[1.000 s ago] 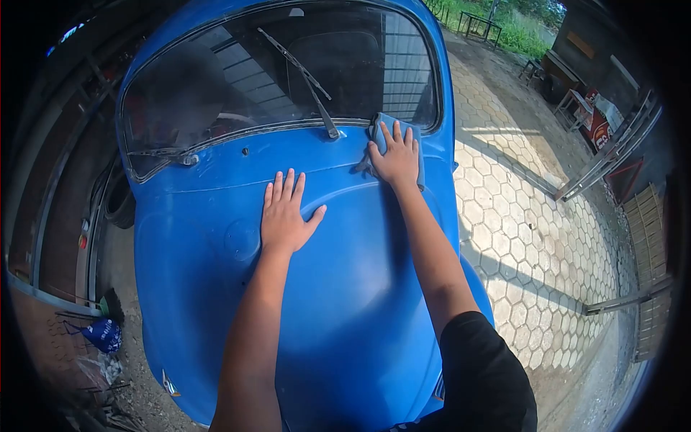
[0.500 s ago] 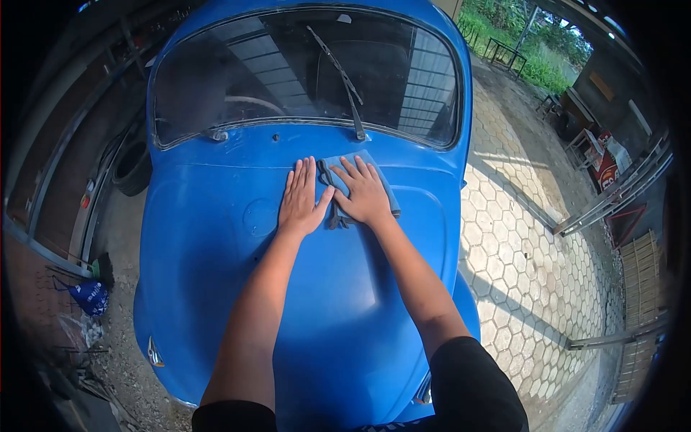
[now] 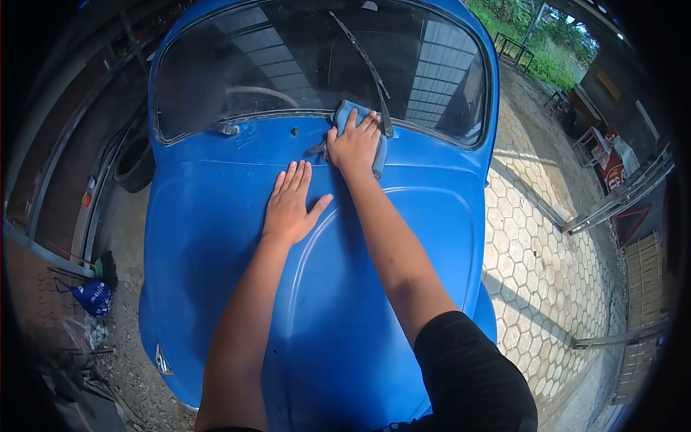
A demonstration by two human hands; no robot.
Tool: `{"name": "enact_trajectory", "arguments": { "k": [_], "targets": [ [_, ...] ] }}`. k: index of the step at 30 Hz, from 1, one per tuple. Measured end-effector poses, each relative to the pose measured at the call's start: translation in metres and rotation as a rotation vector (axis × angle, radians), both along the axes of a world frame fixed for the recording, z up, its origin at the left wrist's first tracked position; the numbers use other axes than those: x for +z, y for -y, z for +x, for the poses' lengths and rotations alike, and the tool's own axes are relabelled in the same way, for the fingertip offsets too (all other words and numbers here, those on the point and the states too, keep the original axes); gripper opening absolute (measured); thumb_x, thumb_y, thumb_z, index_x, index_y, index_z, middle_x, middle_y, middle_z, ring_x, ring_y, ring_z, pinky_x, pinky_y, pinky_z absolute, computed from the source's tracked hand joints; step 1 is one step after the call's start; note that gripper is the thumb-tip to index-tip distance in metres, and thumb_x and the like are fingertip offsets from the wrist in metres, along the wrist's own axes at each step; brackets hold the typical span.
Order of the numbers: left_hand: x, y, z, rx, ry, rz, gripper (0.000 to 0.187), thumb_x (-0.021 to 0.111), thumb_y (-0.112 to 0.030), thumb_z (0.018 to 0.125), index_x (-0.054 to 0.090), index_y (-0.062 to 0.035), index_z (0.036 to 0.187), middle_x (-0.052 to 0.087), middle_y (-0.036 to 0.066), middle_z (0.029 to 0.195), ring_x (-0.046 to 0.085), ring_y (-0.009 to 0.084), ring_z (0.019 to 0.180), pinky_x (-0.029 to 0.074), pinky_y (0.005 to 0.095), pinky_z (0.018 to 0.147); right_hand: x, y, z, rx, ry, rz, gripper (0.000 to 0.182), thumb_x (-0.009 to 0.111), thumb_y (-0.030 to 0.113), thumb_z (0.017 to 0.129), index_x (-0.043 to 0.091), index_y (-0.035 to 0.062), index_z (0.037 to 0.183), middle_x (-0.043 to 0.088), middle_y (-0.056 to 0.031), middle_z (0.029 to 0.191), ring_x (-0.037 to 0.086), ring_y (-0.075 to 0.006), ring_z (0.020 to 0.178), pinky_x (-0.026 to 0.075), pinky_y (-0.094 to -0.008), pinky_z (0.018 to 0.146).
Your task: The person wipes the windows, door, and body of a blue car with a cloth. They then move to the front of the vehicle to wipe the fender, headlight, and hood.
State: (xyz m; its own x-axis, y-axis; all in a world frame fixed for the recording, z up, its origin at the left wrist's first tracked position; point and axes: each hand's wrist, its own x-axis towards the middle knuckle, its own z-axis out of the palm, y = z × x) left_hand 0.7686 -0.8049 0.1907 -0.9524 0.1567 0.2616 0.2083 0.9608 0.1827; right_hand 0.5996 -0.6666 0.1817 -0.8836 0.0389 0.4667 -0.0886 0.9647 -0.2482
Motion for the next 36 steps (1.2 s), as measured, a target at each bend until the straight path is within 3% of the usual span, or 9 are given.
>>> {"name": "enact_trajectory", "arguments": {
  "k": [2, 9, 13, 21, 26, 29, 30, 33, 36],
  "targets": [
    [-0.001, 0.003, 0.001, -0.006, -0.065, 0.036, 0.087, 0.043, -0.060, 0.109, 0.026, 0.0029, 0.166, 0.032, 0.019, 0.172, 0.022, 0.0294, 0.163, 0.014, 0.0433, 0.135, 0.002, 0.003, 0.011, 0.012, 0.028, 0.009, 0.081, 0.044, 0.052, 0.101, 0.042, -0.0041, 0.160, 0.033, -0.0408, 0.163, 0.027, -0.0542, 0.155, 0.016, -0.0573, 0.129],
    [-0.006, 0.005, 0.003, 0.003, -0.198, 0.105, 0.089, 0.049, -0.058, 0.107, 0.028, 0.0074, 0.164, 0.038, 0.023, 0.168, 0.026, 0.0329, 0.162, 0.015, 0.0466, 0.135, 0.001, 0.002, -0.004, -0.009, -0.015, 0.033, 0.085, 0.046, 0.053, 0.099, 0.039, -0.0055, 0.160, 0.036, -0.0421, 0.161, 0.029, -0.0559, 0.153, 0.018, -0.0581, 0.128],
    [-0.005, 0.006, 0.004, -0.009, -0.206, 0.108, 0.088, 0.049, -0.058, 0.107, 0.030, 0.0076, 0.163, 0.039, 0.023, 0.168, 0.026, 0.0329, 0.162, 0.014, 0.0465, 0.135, 0.003, 0.001, 0.028, 0.025, 0.101, 0.033, 0.087, 0.047, 0.054, 0.098, 0.038, -0.0057, 0.161, 0.032, -0.0419, 0.163, 0.027, -0.0542, 0.156, 0.017, -0.0567, 0.129],
    [-0.004, 0.003, 0.003, 0.028, -0.228, 0.146, 0.081, 0.051, -0.052, 0.107, 0.036, 0.0065, 0.161, 0.044, 0.022, 0.165, 0.029, 0.0321, 0.160, 0.016, 0.0466, 0.134, 0.004, -0.019, 0.017, 0.142, 0.043, 0.031, 0.083, 0.051, 0.054, 0.097, 0.043, -0.0017, 0.159, 0.035, -0.0371, 0.164, 0.028, -0.0482, 0.157, 0.020, -0.0521, 0.129],
    [-0.011, 0.006, 0.002, -0.009, -0.270, 0.216, 0.061, 0.051, -0.039, 0.107, 0.054, 0.0027, 0.151, 0.053, 0.020, 0.159, 0.036, 0.0314, 0.157, 0.018, 0.0455, 0.134, -0.010, -0.050, 0.109, 0.270, 0.078, 0.032, 0.077, 0.052, 0.052, 0.100, 0.044, 0.0042, 0.160, 0.036, -0.0313, 0.166, 0.029, -0.0457, 0.158, 0.021, -0.0500, 0.131],
    [-0.007, 0.000, 0.008, 0.095, -0.257, 0.174, 0.054, 0.055, -0.037, 0.104, 0.063, 0.0015, 0.141, 0.061, 0.018, 0.151, 0.045, 0.0325, 0.151, 0.024, 0.0469, 0.131, -0.010, -0.066, 0.175, 0.260, 0.124, 0.059, 0.080, 0.051, 0.053, 0.101, 0.039, 0.0062, 0.164, 0.033, -0.0305, 0.168, 0.027, -0.0452, 0.159, 0.020, -0.0503, 0.132],
    [-0.009, -0.002, 0.011, 0.148, -0.314, 0.186, 0.047, 0.059, -0.036, 0.102, 0.069, 0.0004, 0.130, 0.068, 0.017, 0.141, 0.054, 0.0329, 0.142, 0.032, 0.0478, 0.126, -0.010, -0.071, 0.196, 0.251, 0.153, 0.071, 0.080, 0.050, 0.054, 0.101, 0.039, 0.0070, 0.164, 0.032, -0.0301, 0.169, 0.027, -0.0451, 0.159, 0.020, -0.0503, 0.132],
    [-0.017, 0.007, 0.027, 0.219, -0.283, 0.215, 0.044, 0.059, -0.035, 0.103, 0.070, -0.0020, 0.129, 0.068, 0.017, 0.140, 0.055, 0.0339, 0.141, 0.035, 0.0498, 0.123, -0.009, -0.075, 0.245, 0.272, 0.192, 0.096, 0.080, 0.048, 0.057, 0.102, 0.037, 0.0101, 0.166, 0.031, -0.0281, 0.170, 0.025, -0.0441, 0.160, 0.020, -0.0502, 0.132],
    [-0.017, 0.027, 0.058, 0.147, -0.439, 0.109, 0.044, 0.058, -0.035, 0.103, 0.070, 0.0003, 0.127, 0.069, 0.018, 0.138, 0.056, 0.0368, 0.137, 0.034, 0.0539, 0.122, -0.007, -0.071, 0.274, 0.404, 0.197, 0.134, 0.079, 0.045, 0.061, 0.103, 0.037, 0.0145, 0.167, 0.030, -0.0244, 0.172, 0.024, -0.0420, 0.161, 0.019, -0.0497, 0.132]
  ]
}}
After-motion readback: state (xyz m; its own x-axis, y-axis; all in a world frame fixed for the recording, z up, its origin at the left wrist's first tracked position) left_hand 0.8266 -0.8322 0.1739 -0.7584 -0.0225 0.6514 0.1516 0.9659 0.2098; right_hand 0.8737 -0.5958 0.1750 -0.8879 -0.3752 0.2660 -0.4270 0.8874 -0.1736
